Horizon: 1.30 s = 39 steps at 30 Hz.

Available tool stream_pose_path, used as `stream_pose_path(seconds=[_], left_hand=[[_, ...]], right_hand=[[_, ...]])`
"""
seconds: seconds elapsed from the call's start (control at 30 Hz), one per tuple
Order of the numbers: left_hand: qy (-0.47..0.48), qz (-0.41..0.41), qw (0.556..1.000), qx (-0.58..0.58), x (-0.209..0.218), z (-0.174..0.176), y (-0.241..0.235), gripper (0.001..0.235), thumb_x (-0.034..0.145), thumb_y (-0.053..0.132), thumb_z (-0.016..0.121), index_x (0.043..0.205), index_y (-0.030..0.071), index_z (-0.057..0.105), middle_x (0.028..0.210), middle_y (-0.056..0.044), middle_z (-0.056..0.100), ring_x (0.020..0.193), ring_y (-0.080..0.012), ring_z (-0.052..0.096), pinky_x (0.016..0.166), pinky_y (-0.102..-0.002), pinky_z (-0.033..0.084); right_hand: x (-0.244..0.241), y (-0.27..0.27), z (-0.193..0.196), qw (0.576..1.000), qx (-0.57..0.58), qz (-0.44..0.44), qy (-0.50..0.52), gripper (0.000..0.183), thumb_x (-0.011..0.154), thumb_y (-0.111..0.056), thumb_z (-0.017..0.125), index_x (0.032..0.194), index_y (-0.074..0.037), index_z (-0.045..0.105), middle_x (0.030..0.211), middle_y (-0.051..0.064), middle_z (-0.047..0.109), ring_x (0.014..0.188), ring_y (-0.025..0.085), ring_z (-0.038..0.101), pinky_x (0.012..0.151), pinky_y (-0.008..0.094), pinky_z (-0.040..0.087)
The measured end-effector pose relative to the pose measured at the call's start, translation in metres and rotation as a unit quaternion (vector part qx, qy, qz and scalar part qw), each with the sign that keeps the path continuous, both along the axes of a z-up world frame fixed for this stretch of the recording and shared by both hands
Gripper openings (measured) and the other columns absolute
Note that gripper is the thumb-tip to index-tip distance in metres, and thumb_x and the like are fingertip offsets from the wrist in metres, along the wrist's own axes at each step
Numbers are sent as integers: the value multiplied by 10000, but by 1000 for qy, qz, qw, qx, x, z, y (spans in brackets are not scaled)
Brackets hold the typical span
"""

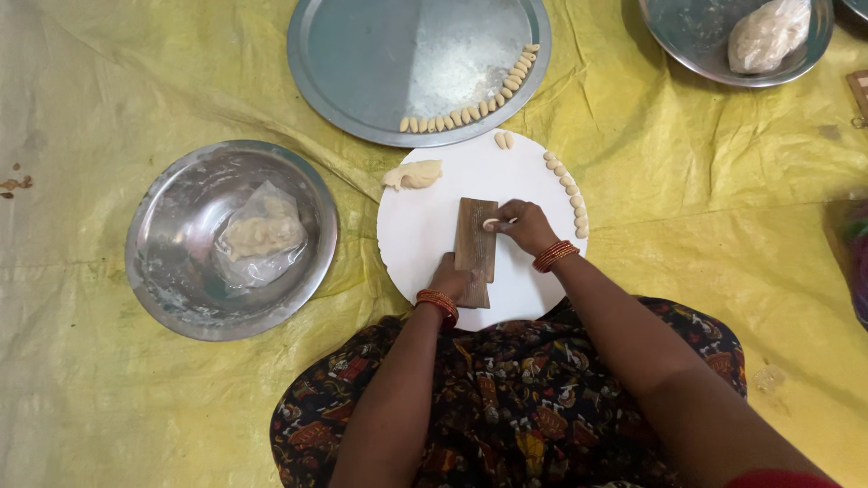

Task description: The person rolls small pieces of dough into balls and places them on a white plate. They then use a wooden board to press and shape the dough pieces, arranging them in a row.

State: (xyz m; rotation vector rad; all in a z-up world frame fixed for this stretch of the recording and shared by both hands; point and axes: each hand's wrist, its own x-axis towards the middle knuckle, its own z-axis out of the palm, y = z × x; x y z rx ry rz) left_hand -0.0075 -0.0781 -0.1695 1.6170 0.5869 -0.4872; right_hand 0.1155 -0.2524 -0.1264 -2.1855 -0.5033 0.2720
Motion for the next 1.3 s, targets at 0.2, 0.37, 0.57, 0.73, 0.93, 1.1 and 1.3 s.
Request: stream_pose_path(seconds=[0.2, 0.37, 0.57, 0.73, 0.93, 1.1, 1.3], left_hand=[[9, -14, 1000, 26, 0, 1, 0, 598, 899, 182, 710, 1402, -25, 462, 1231, -239, 672, 1043, -316, 711, 885, -415, 564], [-1, -16, 1000, 25, 0, -3, 0, 610, 894, 169, 700, 1418, -27, 456, 1239, -243, 673, 1069, -319, 706, 909, -415, 556], [-4, -31, 998, 48, 1, -10, 0, 636, 901, 183, 713, 1435, -24, 436, 1277, -242, 649, 1117, -317, 681, 939, -403, 542], [-20, -15, 1000, 17, 0, -13, -1, 635, 901, 155, 723, 1430, -35, 428, 1295, -241, 636, 1133, -319, 673, 945, -403, 547], [4, -2, 1000, 24, 1, -13, -3, 601, 876, 145, 711, 1399, 0, 455, 1248, -221, 670, 1076, -321, 710, 906, -414, 577], [-21, -9, 999, 32, 1, -24, -2, 606, 857, 154, 759, 1363, -10, 469, 1231, -207, 683, 1085, -307, 703, 920, -403, 564], [-34, -9, 999, 38, 3, -36, -2, 612, 852, 150, 760, 1367, -20, 477, 1240, -214, 681, 1105, -316, 697, 940, -405, 553]], right_hand=[[-2, 5, -14, 995, -64, -28, 77, 351, 781, -315, 865, 946, -14, 796, 728, 114, 733, 642, 173, 645, 650, 341, 535], [-6, 9, -14, 991, -95, -44, 78, 349, 798, -347, 867, 918, -26, 797, 724, 109, 731, 631, 181, 640, 645, 350, 530], [-18, 10, -20, 996, -85, 12, 12, 357, 694, -349, 946, 796, -36, 808, 857, 88, 735, 745, 200, 670, 676, 355, 551], [-36, 15, -20, 988, -123, -80, 56, 586, 624, -418, 951, 1023, -98, 664, 1033, 115, 681, 964, 244, 649, 884, 388, 544], [-34, 24, -15, 971, -192, -137, 25, 710, 629, -532, 947, 1136, -172, 605, 1253, 103, 483, 1183, 322, 465, 1023, 507, 384], [-24, 27, -23, 970, -179, -164, 6, 730, 629, -574, 931, 1144, -186, 589, 1252, 102, 465, 1161, 323, 450, 994, 505, 363], [-12, 29, -30, 966, -167, -199, -5, 742, 640, -592, 924, 1144, -179, 569, 1251, 100, 463, 1158, 328, 451, 994, 503, 354]])
